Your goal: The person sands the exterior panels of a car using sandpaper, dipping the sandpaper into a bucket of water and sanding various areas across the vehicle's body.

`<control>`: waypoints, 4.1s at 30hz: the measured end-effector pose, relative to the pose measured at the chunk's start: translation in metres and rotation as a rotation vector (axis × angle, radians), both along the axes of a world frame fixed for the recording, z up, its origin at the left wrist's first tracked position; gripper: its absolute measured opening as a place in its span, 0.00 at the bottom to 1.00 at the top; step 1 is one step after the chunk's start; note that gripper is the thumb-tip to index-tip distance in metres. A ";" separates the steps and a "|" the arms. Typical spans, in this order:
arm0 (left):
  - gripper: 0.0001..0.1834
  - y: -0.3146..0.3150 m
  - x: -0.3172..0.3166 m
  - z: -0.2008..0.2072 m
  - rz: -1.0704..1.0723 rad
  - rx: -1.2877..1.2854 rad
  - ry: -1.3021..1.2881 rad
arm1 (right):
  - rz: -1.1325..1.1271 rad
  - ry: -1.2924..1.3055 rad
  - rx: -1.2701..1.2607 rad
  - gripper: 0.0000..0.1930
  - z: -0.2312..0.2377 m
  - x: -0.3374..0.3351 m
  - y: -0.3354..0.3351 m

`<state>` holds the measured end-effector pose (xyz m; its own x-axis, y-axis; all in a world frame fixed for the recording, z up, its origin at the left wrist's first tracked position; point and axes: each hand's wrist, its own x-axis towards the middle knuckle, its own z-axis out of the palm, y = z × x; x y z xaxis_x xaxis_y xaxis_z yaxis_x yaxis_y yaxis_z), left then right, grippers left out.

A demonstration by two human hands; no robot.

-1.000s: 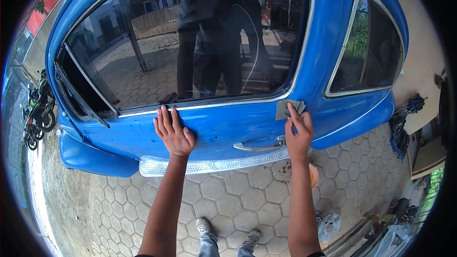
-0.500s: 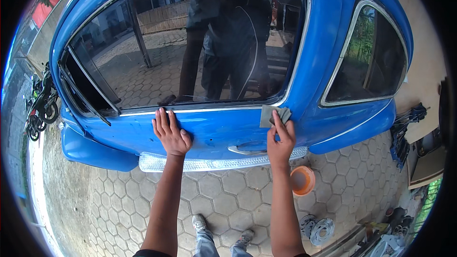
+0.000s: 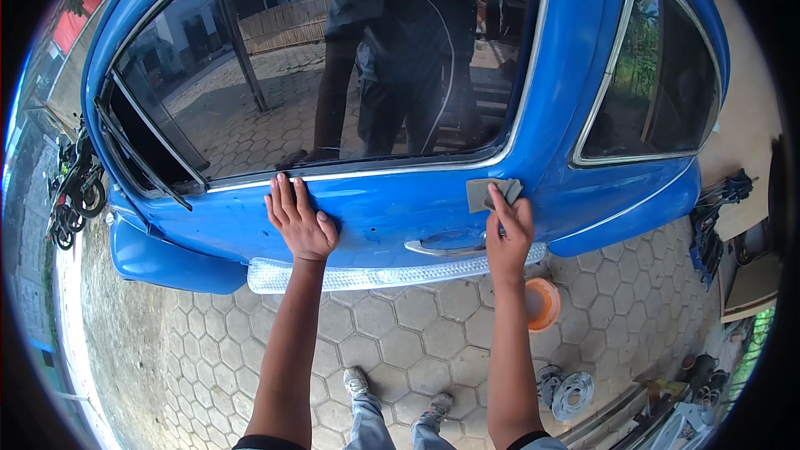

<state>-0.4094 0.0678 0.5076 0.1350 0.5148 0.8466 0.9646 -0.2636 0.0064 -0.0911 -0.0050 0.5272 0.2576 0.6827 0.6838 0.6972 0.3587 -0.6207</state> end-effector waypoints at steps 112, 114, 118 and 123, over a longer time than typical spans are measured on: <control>0.35 0.002 0.007 -0.007 -0.067 -0.046 -0.054 | -0.220 -0.064 -0.004 0.08 0.021 -0.066 0.021; 0.35 0.003 0.005 -0.008 -0.059 -0.045 -0.045 | -0.186 -0.120 -0.031 0.10 0.018 -0.098 0.025; 0.35 0.002 -0.007 -0.006 -0.042 -0.051 -0.027 | 0.077 -0.201 -0.035 0.07 0.017 -0.105 0.020; 0.34 0.001 0.006 -0.002 -0.061 -0.021 -0.024 | -0.091 -0.185 -0.070 0.07 0.015 -0.002 0.002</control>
